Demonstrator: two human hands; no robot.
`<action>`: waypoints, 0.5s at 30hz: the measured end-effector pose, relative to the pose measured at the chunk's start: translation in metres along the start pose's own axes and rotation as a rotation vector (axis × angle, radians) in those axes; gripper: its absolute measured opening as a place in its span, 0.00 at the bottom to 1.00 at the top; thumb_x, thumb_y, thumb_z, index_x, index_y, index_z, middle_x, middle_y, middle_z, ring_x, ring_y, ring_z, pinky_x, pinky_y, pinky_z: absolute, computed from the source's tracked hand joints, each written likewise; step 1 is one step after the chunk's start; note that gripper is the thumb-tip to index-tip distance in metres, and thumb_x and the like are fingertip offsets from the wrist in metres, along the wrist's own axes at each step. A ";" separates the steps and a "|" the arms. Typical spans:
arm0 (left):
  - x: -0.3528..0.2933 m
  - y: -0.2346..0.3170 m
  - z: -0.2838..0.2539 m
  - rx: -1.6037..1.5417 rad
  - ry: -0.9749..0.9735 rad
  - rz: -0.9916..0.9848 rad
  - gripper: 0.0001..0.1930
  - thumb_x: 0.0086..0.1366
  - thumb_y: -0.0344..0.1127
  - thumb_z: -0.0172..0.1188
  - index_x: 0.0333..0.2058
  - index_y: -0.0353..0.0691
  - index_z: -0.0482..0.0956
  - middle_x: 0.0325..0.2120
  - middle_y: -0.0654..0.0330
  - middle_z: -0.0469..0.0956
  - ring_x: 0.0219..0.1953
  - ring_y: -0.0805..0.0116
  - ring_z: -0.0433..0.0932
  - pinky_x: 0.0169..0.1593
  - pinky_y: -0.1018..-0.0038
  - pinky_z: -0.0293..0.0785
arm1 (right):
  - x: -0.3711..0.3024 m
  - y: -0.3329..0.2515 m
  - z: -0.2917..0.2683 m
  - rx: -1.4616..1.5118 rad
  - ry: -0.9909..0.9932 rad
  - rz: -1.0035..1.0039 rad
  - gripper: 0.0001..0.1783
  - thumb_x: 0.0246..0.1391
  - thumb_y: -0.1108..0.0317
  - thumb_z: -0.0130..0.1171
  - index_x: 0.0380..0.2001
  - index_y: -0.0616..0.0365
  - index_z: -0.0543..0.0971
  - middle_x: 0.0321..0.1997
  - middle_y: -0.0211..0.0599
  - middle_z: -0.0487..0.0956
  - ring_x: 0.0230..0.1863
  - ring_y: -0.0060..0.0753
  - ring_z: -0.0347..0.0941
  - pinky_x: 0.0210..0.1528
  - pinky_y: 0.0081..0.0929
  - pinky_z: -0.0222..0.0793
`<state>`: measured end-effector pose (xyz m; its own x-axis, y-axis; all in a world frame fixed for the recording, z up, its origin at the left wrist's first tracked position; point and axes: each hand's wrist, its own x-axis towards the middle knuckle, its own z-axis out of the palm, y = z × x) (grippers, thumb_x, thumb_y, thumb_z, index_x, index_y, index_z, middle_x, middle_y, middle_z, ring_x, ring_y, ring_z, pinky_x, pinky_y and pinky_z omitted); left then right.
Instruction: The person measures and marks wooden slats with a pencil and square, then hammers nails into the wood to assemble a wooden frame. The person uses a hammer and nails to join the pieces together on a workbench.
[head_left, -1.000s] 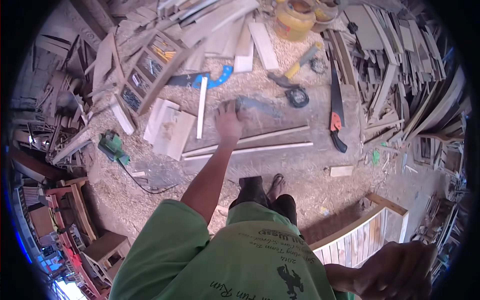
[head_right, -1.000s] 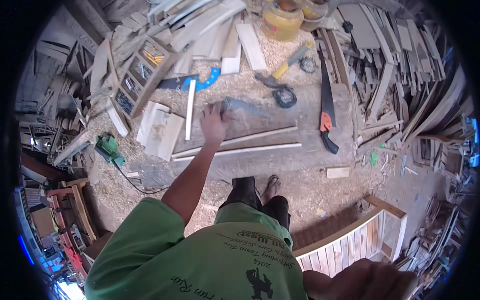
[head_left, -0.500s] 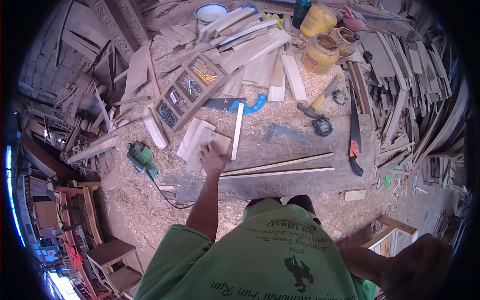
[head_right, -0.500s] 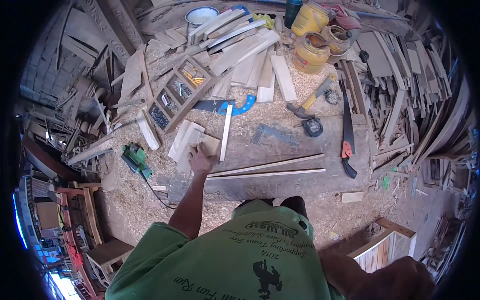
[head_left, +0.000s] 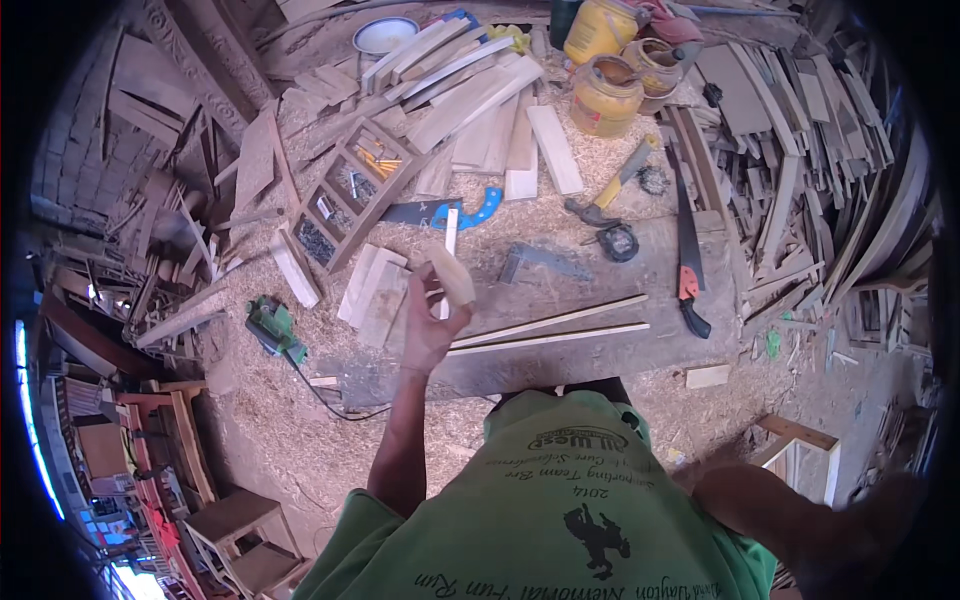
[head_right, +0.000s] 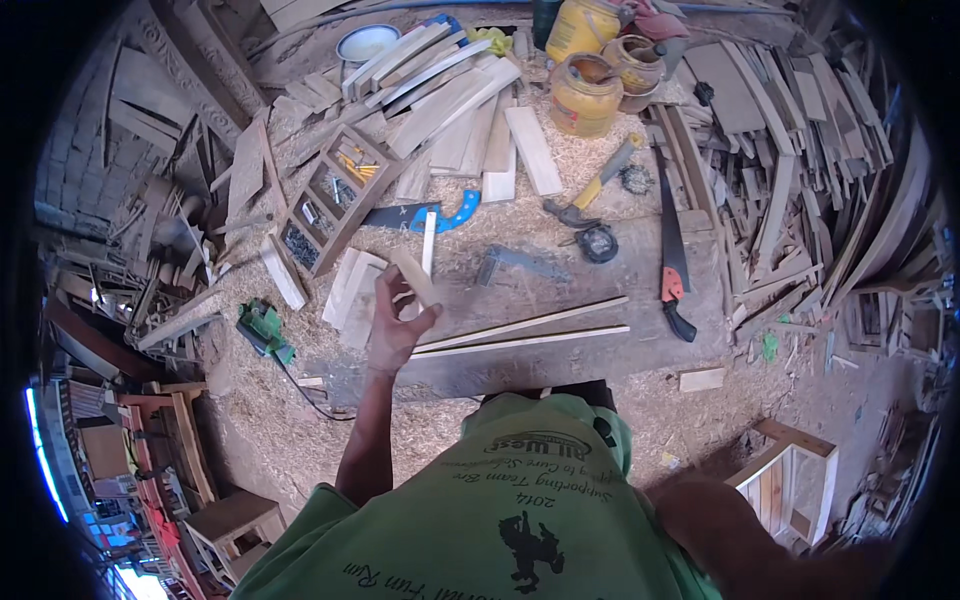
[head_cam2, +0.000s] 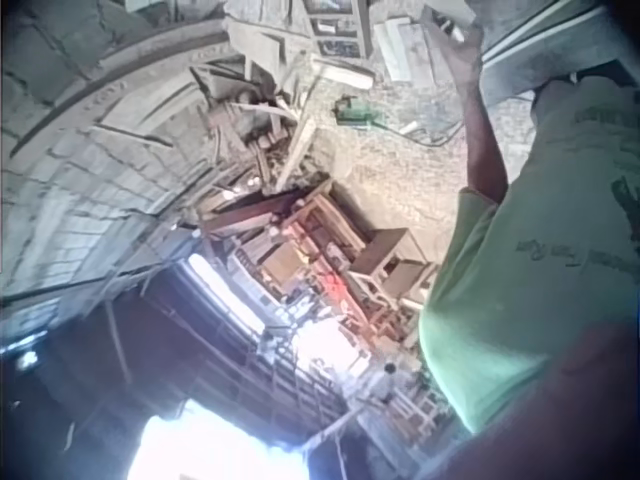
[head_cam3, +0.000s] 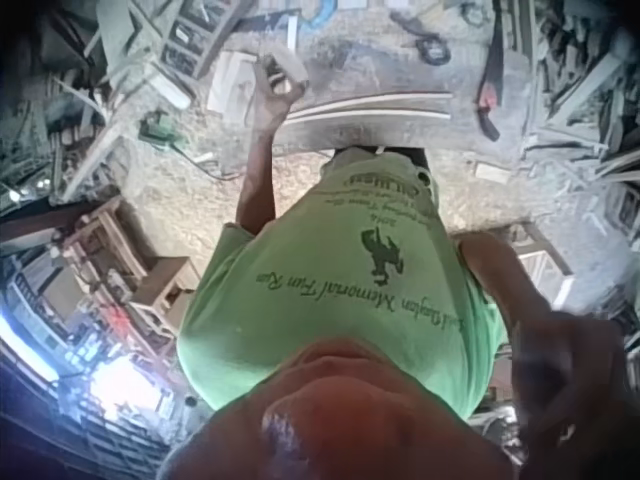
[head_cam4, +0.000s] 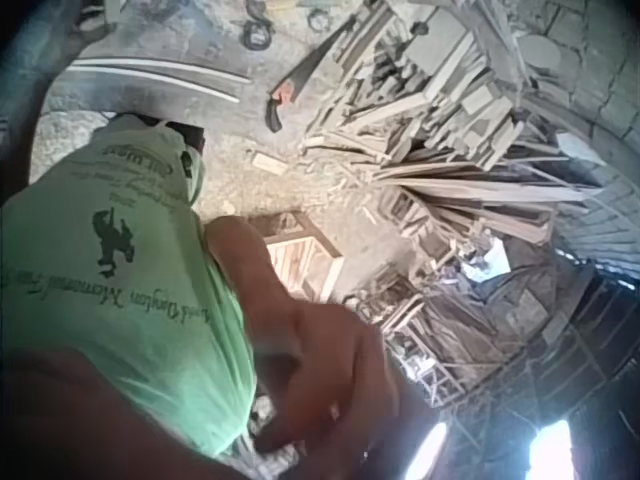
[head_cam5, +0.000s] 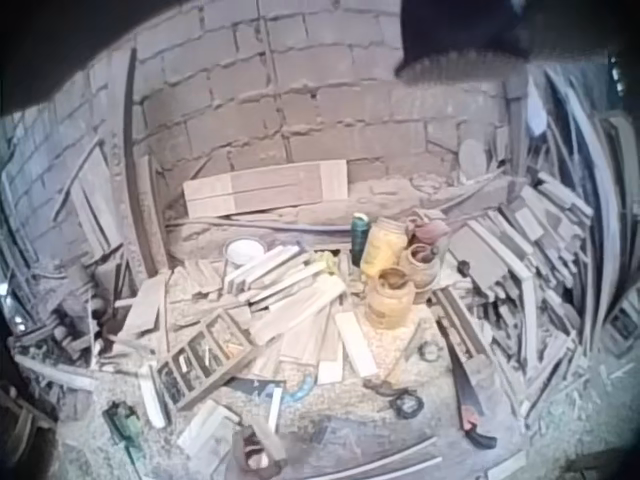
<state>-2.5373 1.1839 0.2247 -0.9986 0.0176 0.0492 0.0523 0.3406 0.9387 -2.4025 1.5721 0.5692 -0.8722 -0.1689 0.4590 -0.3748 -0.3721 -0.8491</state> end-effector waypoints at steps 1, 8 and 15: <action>-0.001 0.013 0.022 -0.048 -0.008 -0.009 0.46 0.59 0.30 0.80 0.72 0.38 0.63 0.59 0.55 0.76 0.58 0.63 0.79 0.66 0.59 0.76 | -0.005 0.007 -0.011 -0.051 0.043 0.026 0.52 0.53 0.47 0.80 0.74 0.62 0.71 0.65 0.47 0.79 0.63 0.44 0.78 0.68 0.43 0.74; -0.047 0.116 0.191 -0.178 -0.499 0.091 0.44 0.61 0.39 0.83 0.70 0.35 0.67 0.58 0.53 0.78 0.56 0.60 0.82 0.61 0.62 0.80 | -0.100 0.204 -0.107 -0.840 0.150 0.564 0.54 0.54 0.60 0.84 0.78 0.65 0.67 0.70 0.51 0.82 0.71 0.42 0.79 0.69 0.41 0.75; -0.027 -0.072 0.281 0.538 -0.322 0.178 0.24 0.67 0.37 0.68 0.61 0.41 0.82 0.58 0.48 0.81 0.57 0.41 0.81 0.63 0.50 0.79 | -0.218 0.230 -0.188 -0.736 0.413 0.702 0.21 0.67 0.66 0.70 0.59 0.64 0.83 0.48 0.50 0.88 0.49 0.33 0.86 0.54 0.35 0.80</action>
<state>-2.5141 1.4234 0.0598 -0.9290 0.3700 0.0050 0.2933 0.7282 0.6194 -2.3576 1.6945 0.2244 -0.9513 0.2397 -0.1940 0.2704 0.3464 -0.8983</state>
